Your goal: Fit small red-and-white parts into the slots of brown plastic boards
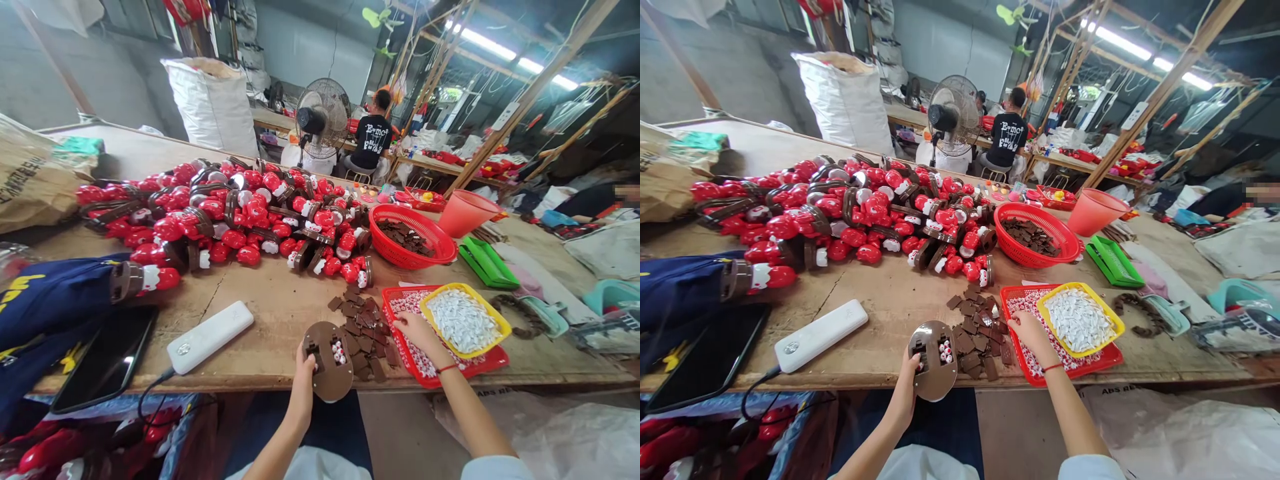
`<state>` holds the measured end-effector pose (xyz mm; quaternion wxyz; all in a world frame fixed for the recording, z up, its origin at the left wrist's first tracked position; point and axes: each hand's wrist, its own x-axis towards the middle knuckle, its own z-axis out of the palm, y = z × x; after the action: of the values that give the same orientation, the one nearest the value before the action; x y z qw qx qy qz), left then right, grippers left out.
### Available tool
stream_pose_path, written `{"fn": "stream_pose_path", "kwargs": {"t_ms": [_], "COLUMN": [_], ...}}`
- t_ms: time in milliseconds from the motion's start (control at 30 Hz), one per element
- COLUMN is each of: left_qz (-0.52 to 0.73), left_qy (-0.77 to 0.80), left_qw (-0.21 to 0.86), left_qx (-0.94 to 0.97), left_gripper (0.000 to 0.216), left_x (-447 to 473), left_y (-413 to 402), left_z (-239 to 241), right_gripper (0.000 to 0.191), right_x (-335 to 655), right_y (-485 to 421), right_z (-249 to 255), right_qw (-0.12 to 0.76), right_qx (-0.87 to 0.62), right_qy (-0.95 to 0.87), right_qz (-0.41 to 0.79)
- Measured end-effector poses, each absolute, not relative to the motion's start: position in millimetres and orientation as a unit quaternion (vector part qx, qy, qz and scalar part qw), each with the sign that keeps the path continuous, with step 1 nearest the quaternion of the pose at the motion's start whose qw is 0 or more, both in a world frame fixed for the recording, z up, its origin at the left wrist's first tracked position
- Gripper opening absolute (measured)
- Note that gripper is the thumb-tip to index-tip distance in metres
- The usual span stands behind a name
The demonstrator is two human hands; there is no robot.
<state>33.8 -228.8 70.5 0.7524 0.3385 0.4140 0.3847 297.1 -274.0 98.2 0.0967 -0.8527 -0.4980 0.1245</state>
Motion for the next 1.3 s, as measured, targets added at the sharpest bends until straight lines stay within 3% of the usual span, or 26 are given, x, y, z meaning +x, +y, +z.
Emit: {"fn": "stream_pose_path", "kwargs": {"t_ms": [333,600,700,833,1067,1200,1300], "left_qz": [0.366,0.376,0.378,0.381,0.389,0.369,0.354], "left_qy": [0.391,0.376,0.374,0.372,0.385,0.393,0.407], "left_qw": [0.772,0.781,0.776,0.752,0.724,0.724,0.733], "left_qx": [0.341,0.327,0.339,0.388,0.420,0.431,0.415], "left_gripper": [0.046,0.056,0.055,0.058,0.056,0.052,0.048], "left_x": [32,32,33,37,40,38,37], "left_y": [-227,-226,-226,-225,-220,-216,-212], "left_z": [69,52,54,62,56,52,53], "right_gripper": [0.026,0.027,0.021,0.013,0.009,0.013,0.017], "right_x": [304,298,277,210,132,160,219], "right_y": [-267,-280,-278,-268,-249,-248,-248], "right_z": [99,93,114,137,124,130,131], "right_qw": [-0.009,-0.050,0.009,0.228,0.141,0.216,0.245], "right_qx": [-0.848,-0.884,-0.893,-0.785,-0.646,-0.641,-0.765], "right_qy": [-0.503,-0.454,-0.447,-0.558,-0.737,-0.708,-0.585], "right_qz": [0.167,0.094,0.057,0.138,0.140,0.202,0.109]}}
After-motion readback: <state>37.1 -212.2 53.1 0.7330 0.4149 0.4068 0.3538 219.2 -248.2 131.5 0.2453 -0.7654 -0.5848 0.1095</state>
